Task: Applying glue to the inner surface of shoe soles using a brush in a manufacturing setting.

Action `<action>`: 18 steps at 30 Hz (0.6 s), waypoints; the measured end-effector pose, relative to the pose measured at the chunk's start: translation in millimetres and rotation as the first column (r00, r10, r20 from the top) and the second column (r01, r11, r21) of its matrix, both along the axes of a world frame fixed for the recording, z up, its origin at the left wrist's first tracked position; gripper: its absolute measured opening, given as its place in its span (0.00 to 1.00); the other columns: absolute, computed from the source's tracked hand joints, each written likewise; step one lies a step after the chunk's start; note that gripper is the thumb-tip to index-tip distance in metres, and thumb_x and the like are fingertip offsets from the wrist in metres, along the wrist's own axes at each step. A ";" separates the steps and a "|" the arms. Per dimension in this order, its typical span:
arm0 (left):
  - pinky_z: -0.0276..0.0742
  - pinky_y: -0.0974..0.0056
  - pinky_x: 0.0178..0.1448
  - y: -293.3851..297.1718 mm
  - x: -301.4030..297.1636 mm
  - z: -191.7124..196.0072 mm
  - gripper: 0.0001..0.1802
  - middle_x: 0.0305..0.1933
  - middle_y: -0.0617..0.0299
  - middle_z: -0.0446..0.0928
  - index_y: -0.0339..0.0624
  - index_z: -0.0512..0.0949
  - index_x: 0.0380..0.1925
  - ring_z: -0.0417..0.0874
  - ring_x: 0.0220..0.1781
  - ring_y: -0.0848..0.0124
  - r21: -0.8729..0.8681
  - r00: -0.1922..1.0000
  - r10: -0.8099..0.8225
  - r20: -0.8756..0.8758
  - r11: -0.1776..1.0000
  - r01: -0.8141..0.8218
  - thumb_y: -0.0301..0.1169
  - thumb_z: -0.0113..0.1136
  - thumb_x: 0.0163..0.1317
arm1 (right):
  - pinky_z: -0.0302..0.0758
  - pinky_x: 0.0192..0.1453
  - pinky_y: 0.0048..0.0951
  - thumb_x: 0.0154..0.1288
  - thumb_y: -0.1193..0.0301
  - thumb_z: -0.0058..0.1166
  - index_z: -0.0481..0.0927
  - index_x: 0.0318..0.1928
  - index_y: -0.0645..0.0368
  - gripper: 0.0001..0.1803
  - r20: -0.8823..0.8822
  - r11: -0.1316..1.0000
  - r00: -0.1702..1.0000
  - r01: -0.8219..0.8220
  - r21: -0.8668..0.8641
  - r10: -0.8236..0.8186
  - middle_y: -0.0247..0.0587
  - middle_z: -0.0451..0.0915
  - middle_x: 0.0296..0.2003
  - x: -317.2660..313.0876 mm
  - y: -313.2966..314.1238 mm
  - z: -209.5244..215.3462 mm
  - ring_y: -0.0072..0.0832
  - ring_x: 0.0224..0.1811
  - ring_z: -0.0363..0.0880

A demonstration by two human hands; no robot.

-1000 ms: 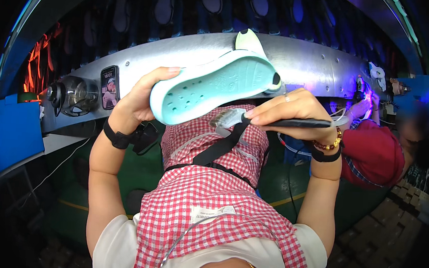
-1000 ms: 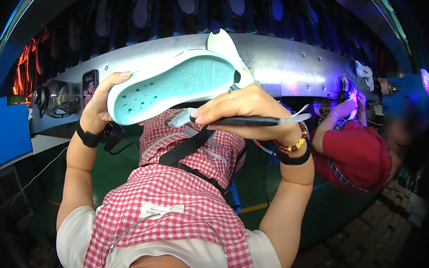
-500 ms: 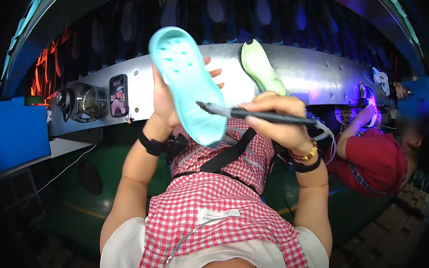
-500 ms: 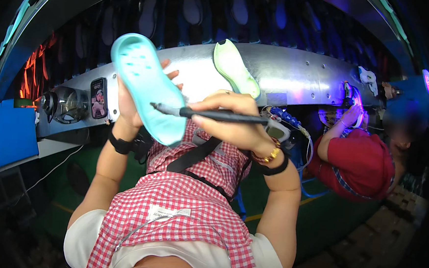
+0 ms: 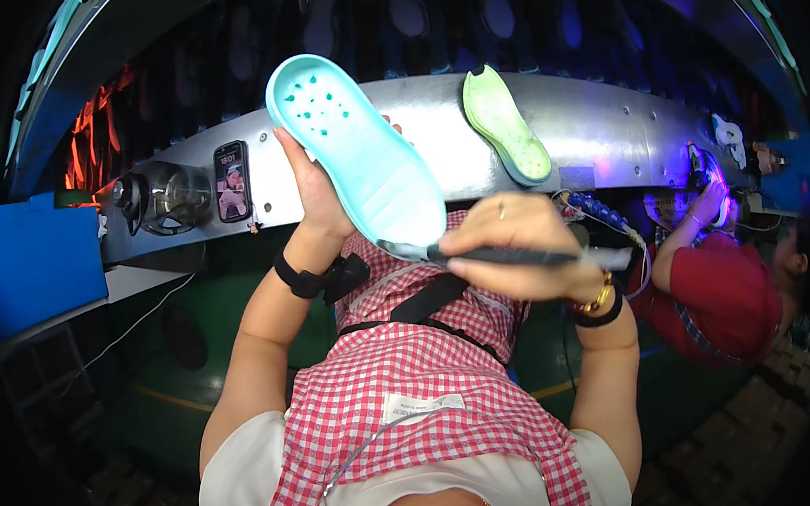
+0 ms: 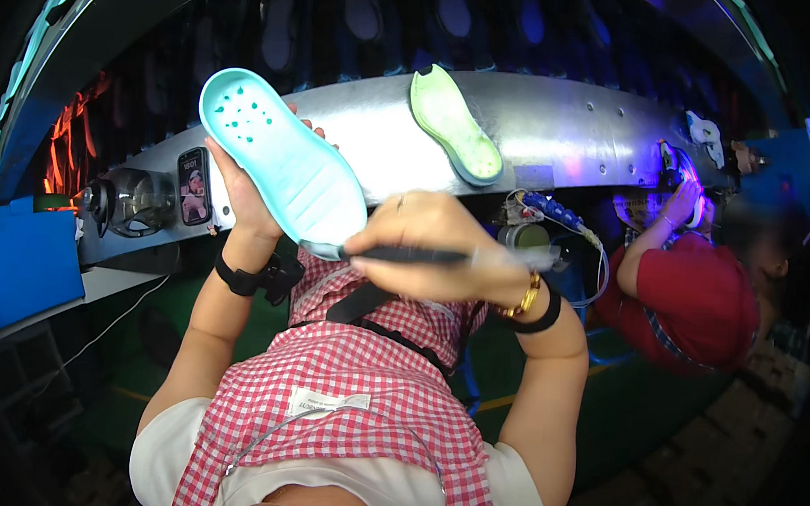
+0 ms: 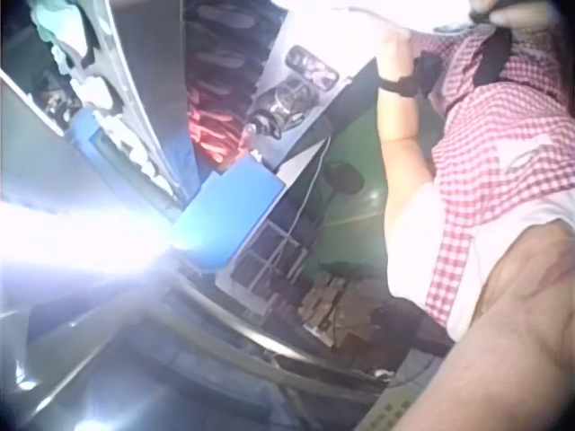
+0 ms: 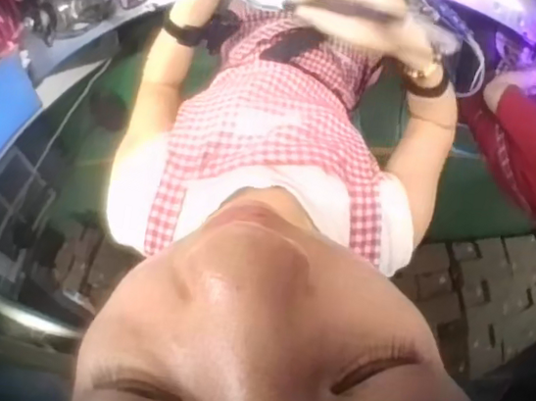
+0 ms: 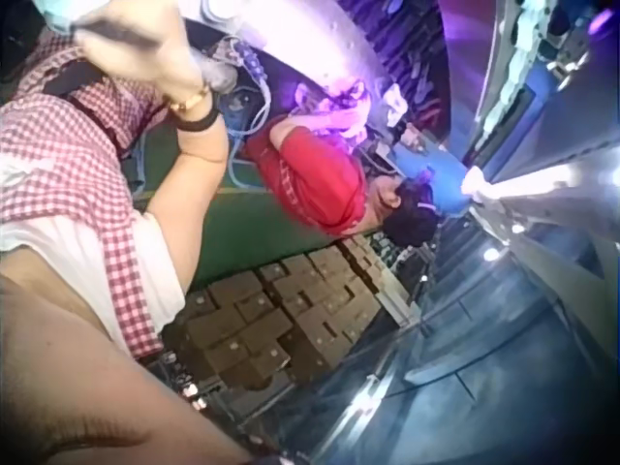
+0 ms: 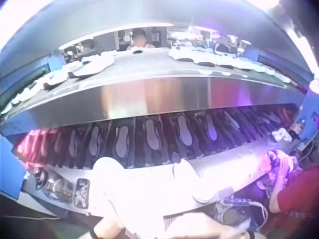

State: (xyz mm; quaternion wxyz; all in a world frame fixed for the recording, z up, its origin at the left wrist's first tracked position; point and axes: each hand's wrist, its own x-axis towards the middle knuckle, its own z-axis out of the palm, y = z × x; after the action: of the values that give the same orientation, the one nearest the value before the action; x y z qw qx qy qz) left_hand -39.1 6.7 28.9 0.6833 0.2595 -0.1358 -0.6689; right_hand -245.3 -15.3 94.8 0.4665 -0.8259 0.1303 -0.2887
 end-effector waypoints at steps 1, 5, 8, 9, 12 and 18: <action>0.68 0.54 0.55 -0.1 -3.2 -0.1 0.49 0.45 0.49 0.72 0.40 0.61 0.54 0.73 0.49 0.57 -0.044 0.997 -0.051 -0.052 0.998 0.048 0.71 0.20 0.49 | 0.73 0.34 0.23 0.44 0.79 0.60 0.80 0.33 0.63 0.11 -0.016 0.984 0.995 0.102 0.146 -0.101 0.41 0.80 0.28 -1.2 -1.2 2.9 0.26 0.27 0.77; 0.68 0.54 0.54 -6.2 -16.3 6.7 0.51 0.44 0.49 0.72 0.37 0.61 0.54 0.73 0.48 0.57 -0.137 0.994 -0.044 -0.101 0.990 0.030 0.72 0.20 0.49 | 0.72 0.35 0.22 0.46 0.77 0.60 0.80 0.33 0.61 0.10 -0.039 0.942 0.965 0.263 0.206 -0.261 0.42 0.79 0.28 15.3 -3.8 1.8 0.24 0.29 0.77; 0.66 0.52 0.54 -8.1 -3.4 18.3 0.50 0.45 0.50 0.71 0.36 0.61 0.53 0.72 0.49 0.57 -0.181 0.996 0.090 -0.018 0.979 -0.092 0.71 0.24 0.49 | 0.72 0.36 0.23 0.43 0.77 0.61 0.80 0.32 0.61 0.11 0.125 0.993 0.992 -0.045 0.111 0.031 0.40 0.79 0.27 14.4 1.7 4.7 0.27 0.30 0.77; 0.63 0.49 0.57 -7.0 2.1 20.5 0.50 0.46 0.50 0.70 0.35 0.61 0.54 0.69 0.51 0.55 -0.109 0.990 0.142 -0.017 0.984 -0.143 0.71 0.26 0.49 | 0.73 0.35 0.24 0.44 0.78 0.60 0.80 0.32 0.61 0.10 0.140 0.978 0.990 -0.050 0.203 0.022 0.40 0.79 0.28 11.5 3.9 5.1 0.26 0.30 0.77; 0.62 0.47 0.58 -3.3 11.7 19.8 0.49 0.48 0.50 0.70 0.37 0.61 0.55 0.69 0.52 0.55 -0.161 0.997 0.076 -0.010 0.984 -0.077 0.71 0.27 0.49 | 0.73 0.39 0.27 0.43 0.82 0.60 0.80 0.31 0.63 0.10 -0.039 0.869 0.942 0.323 0.375 -0.333 0.42 0.80 0.30 4.6 -2.1 0.2 0.30 0.34 0.78; 0.63 0.49 0.57 -9.4 15.8 35.9 0.49 0.49 0.50 0.70 0.40 0.62 0.53 0.71 0.50 0.56 -0.288 0.999 0.008 -0.032 0.958 -0.016 0.72 0.28 0.47 | 0.67 0.53 0.31 0.44 0.80 0.59 0.80 0.34 0.62 0.12 0.209 0.899 0.977 -0.127 0.420 0.040 0.40 0.79 0.34 -7.8 -11.0 -15.9 0.30 0.47 0.71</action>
State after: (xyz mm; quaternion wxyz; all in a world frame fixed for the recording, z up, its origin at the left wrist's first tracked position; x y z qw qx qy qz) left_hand -23.3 -2.7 64.7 0.7198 0.1481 -0.2198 -0.6416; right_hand -253.1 -26.2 78.9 0.6601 -0.6746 0.1088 -0.3120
